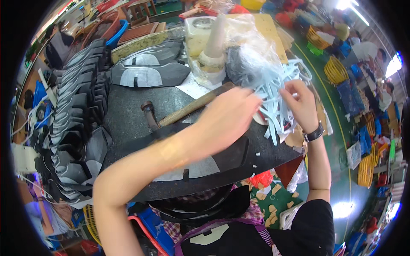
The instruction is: The person attaches strips to shoe upper components, folds the edges over by hand, and hammers the seams using a hammer.
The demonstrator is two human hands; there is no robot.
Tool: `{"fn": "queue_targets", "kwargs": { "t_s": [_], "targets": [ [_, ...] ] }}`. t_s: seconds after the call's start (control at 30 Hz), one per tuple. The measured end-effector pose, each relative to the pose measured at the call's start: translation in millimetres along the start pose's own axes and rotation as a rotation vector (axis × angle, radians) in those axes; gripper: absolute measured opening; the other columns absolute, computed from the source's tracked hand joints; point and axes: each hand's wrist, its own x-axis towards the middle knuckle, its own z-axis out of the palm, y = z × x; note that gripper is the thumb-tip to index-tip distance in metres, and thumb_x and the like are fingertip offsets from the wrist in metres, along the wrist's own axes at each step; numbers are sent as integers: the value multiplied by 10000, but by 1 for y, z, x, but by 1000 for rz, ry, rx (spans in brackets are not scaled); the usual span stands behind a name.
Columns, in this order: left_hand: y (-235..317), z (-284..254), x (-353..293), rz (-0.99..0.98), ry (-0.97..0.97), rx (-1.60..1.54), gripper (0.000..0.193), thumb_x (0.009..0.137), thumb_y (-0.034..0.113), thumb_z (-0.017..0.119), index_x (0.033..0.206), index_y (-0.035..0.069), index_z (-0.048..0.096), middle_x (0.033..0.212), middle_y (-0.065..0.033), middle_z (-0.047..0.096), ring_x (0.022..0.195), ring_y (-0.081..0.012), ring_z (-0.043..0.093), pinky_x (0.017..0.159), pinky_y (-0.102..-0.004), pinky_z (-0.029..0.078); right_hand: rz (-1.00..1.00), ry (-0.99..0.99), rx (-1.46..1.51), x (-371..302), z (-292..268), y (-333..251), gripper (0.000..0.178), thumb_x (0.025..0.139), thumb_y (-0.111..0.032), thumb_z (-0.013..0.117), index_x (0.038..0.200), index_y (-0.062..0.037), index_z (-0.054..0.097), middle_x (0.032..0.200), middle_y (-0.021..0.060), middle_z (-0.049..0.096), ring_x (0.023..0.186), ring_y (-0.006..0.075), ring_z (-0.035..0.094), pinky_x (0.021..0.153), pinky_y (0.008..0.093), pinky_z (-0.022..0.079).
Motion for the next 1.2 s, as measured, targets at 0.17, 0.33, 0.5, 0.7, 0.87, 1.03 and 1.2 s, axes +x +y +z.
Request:
{"fn": "queue_targets", "kwargs": {
  "t_s": [0.17, 0.33, 0.5, 0.7, 0.87, 1.03, 1.2],
  "targets": [
    [-33, 86, 64, -197, -143, -126, 250, 751, 244, 685, 794, -3, 681, 741, -227, 640, 752, -396, 637, 695, -469, 499, 98, 164, 127, -13, 20, 26, 292, 786, -76, 679, 1036, -13, 540, 890, 110, 571, 751, 210, 571, 646, 306, 461],
    [-45, 61, 58, -443, 26, -556, 206, 825, 179, 649, 823, -26, 670, 782, -150, 684, 747, -258, 653, 699, -372, 501, -230, 54, -349, -30, 30, 27, 434, 761, -88, 700, 1151, -14, 525, 1052, 175, 568, 965, 348, 540, 836, 413, 447],
    [-4, -69, 54, -196, 334, -1060, 181, 966, 176, 539, 1046, 16, 570, 879, -68, 669, 833, -118, 628, 772, -268, 495, -105, -36, -438, -25, 16, 33, 255, 773, -74, 689, 1023, -46, 651, 916, 129, 541, 900, 302, 533, 787, 402, 444],
    [30, -100, -1, -324, 156, -1153, 203, 982, 178, 515, 1094, 8, 523, 885, -98, 651, 707, -175, 663, 655, -285, 542, -315, 260, -235, 6, 3, -59, 254, 822, -75, 668, 1074, -51, 654, 971, 139, 552, 816, 300, 583, 690, 382, 478],
    [27, -103, -48, -445, 162, -1096, 227, 987, 155, 496, 1153, 0, 511, 888, -109, 640, 688, -179, 659, 643, -278, 532, 56, -237, -880, 58, 20, -31, 165, 847, -90, 648, 999, -30, 667, 978, 142, 593, 803, 327, 618, 666, 403, 489],
    [38, -116, -86, -547, 216, -1161, 272, 986, 154, 498, 1210, 0, 505, 868, -103, 647, 697, -171, 660, 666, -281, 525, -21, -688, 686, 24, 9, -101, 502, 956, -342, 560, 1302, 19, 516, 1116, 132, 643, 980, 194, 634, 812, 318, 515],
    [55, -52, -132, -732, -128, -1294, 263, 983, 193, 512, 1182, 22, 528, 922, -66, 669, 762, -127, 664, 710, -281, 529, 335, -971, 1092, -2, 69, -140, 394, 979, -250, 530, 1230, 53, 521, 1046, 135, 661, 974, 201, 646, 880, 329, 514]
  ]
}}
